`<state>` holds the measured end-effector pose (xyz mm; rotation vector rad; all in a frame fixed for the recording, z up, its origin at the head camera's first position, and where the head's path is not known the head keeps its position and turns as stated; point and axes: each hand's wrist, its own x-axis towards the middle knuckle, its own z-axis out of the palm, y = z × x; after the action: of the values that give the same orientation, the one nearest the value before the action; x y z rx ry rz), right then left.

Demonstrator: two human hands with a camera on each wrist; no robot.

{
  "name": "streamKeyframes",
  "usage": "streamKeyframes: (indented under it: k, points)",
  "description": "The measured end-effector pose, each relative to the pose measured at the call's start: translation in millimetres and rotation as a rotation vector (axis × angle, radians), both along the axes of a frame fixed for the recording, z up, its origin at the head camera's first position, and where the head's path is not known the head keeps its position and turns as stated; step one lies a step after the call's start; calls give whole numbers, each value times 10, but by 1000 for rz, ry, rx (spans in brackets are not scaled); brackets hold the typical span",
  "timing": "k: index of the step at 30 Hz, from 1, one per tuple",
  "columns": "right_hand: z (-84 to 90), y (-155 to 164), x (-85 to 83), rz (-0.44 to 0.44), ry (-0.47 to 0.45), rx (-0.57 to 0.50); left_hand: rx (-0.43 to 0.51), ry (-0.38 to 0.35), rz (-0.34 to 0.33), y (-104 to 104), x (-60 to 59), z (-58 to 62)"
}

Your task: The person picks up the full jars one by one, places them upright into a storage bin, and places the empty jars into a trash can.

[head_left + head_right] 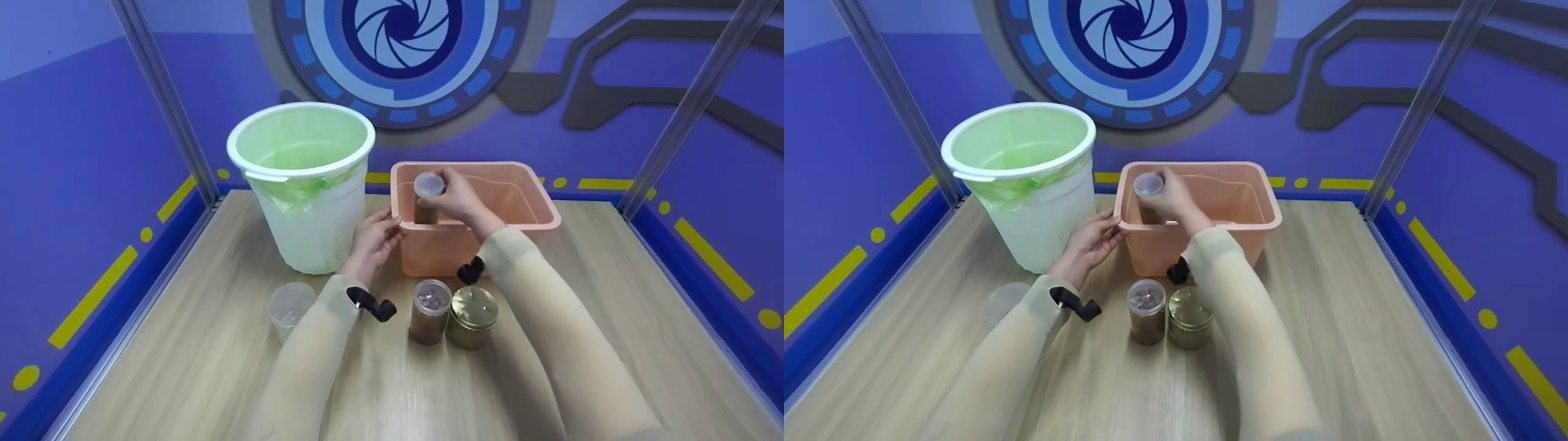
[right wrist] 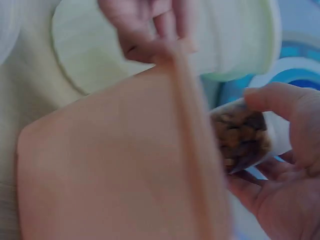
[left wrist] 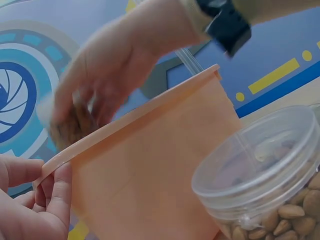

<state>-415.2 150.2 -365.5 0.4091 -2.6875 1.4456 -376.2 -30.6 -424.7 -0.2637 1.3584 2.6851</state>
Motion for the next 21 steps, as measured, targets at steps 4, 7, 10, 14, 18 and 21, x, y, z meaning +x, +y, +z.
streamKeyframes:
  k: [4, 7, 10, 14, 18, 21]
  points:
    - [-102, -93, -62, 26, -70, 198, 1, -5, 0, 0, -1, 6]
    - [-132, -150, -70, 60, -124, 295, 4, -5, 4, -6, 3, 4]
    - [-118, -188, -59, 70, -179, 376, 8, -6, 11, -15, 11, 7]
    - [-71, -194, -47, 59, -266, 423, 17, -13, 19, -18, 15, 11]
    - [-55, -176, -39, 55, -302, 451, 19, -18, 23, -4, 15, 1]
    - [-46, -180, -30, 42, -315, 461, 16, -14, 24, 5, 9, -5]
